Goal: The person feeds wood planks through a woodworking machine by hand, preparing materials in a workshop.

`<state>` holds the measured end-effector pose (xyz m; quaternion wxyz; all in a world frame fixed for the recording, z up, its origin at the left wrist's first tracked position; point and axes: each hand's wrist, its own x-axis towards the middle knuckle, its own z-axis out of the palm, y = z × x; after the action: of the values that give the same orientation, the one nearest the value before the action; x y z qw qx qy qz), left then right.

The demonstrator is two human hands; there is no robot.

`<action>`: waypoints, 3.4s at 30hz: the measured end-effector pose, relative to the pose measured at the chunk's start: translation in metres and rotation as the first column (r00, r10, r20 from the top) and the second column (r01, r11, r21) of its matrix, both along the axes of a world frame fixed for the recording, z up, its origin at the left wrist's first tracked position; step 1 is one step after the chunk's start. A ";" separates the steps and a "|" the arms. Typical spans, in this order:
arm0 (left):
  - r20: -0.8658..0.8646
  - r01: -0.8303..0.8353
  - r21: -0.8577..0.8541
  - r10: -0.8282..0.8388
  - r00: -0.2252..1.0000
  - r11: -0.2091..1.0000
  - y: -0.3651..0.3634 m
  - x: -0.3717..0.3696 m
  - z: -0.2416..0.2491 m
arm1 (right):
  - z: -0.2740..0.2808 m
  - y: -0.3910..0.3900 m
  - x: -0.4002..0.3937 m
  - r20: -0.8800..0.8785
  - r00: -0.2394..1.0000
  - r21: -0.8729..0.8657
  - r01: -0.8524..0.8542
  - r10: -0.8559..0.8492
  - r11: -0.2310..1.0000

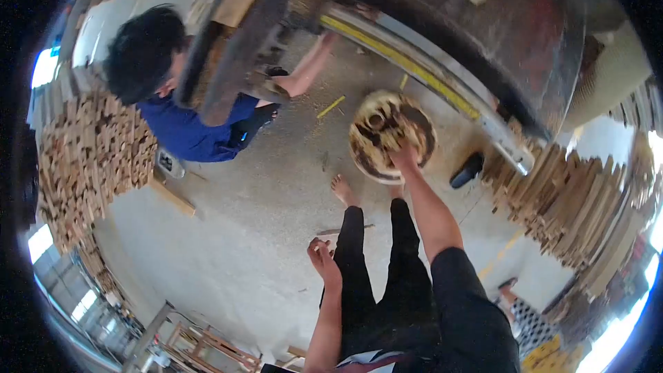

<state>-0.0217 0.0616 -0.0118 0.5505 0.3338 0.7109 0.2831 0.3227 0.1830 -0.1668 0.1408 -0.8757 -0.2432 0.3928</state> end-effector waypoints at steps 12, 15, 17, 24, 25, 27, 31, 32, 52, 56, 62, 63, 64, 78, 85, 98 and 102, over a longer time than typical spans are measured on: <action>-0.238 -0.411 -0.096 0.380 0.894 0.906 -0.015 -0.051 0.016 | -0.050 0.058 -0.036 -0.140 0.978 -0.072 -0.165 0.153 0.984; -0.233 -0.431 -0.068 0.406 0.884 0.900 -0.019 -0.038 0.019 | -0.014 0.025 -0.038 -0.037 0.999 0.136 -0.033 0.038 0.990; -0.222 -0.417 -0.041 0.398 0.890 0.908 -0.021 -0.025 0.015 | 0.010 -0.004 -0.025 -0.092 0.996 0.302 0.025 0.004 0.953; -0.136 -0.292 -0.042 0.284 0.949 0.956 -0.052 0.047 0.035 | 0.000 -0.226 0.044 0.104 0.985 0.118 0.124 -0.136 0.985; -0.126 -0.299 -0.033 0.292 0.948 0.954 -0.052 0.057 0.043 | 0.017 -0.266 0.054 0.076 0.976 0.047 0.201 -0.204 0.978; -0.100 -0.314 -0.028 0.310 0.945 0.949 -0.057 0.071 0.054 | 0.003 -0.374 0.076 0.150 0.981 0.065 0.114 -0.122 0.991; -0.027 -0.205 -0.025 0.204 0.979 0.979 -0.066 0.065 0.066 | 0.045 -0.557 0.097 0.396 0.882 0.057 0.252 -0.254 0.966; -0.025 -0.246 0.000 0.246 0.969 0.969 -0.072 0.055 0.065 | 0.087 -0.574 0.103 0.387 0.871 -0.046 0.346 -0.303 0.937; -0.212 -0.593 -0.509 0.577 0.789 0.624 -0.432 -0.055 0.004 | 0.249 -0.607 0.192 0.470 0.855 -0.048 0.275 -0.221 0.960; -0.047 -0.711 -0.406 0.763 0.644 0.575 -0.393 -0.028 -0.002 | 0.274 -0.534 0.201 0.391 0.872 0.032 0.306 -0.294 0.951; 0.047 -0.745 -0.174 0.761 0.647 0.645 -0.352 -0.018 0.049 | 0.219 -0.452 0.209 0.391 0.915 0.086 0.075 -0.103 0.993; 0.048 -0.779 -0.167 0.794 0.606 0.604 -0.354 -0.015 0.053 | 0.210 -0.434 0.211 0.386 0.921 0.090 0.022 -0.056 0.996; 0.000 -0.795 -0.134 0.802 0.597 0.592 -0.361 -0.015 0.056 | 0.203 -0.417 0.210 0.375 0.927 -0.003 0.006 -0.004 1.000; -0.556 -0.916 -0.286 0.730 0.397 0.281 -0.569 0.052 0.032 | 0.236 -0.329 0.128 0.306 0.930 -0.117 -0.177 0.205 0.977; -0.476 -0.928 -0.369 0.845 0.242 0.057 -0.575 -0.052 -0.013 | 0.244 -0.381 0.078 0.424 0.899 -0.253 0.003 0.108 0.968; -0.098 -0.924 -0.190 0.930 0.353 0.331 -0.332 -0.381 0.006 | 0.213 -0.442 -0.128 0.357 0.912 -0.196 -0.137 0.200 0.971; -0.141 -0.873 -0.094 0.862 0.487 0.478 -0.264 -0.398 0.007 | 0.165 -0.435 -0.130 0.452 0.866 -0.166 -0.153 0.213 0.974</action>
<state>-0.4200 -0.2029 -0.0049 0.3290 -0.1042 0.8212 0.4545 0.1923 -0.2519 -0.0014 -0.0147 -0.9243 -0.3270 0.1965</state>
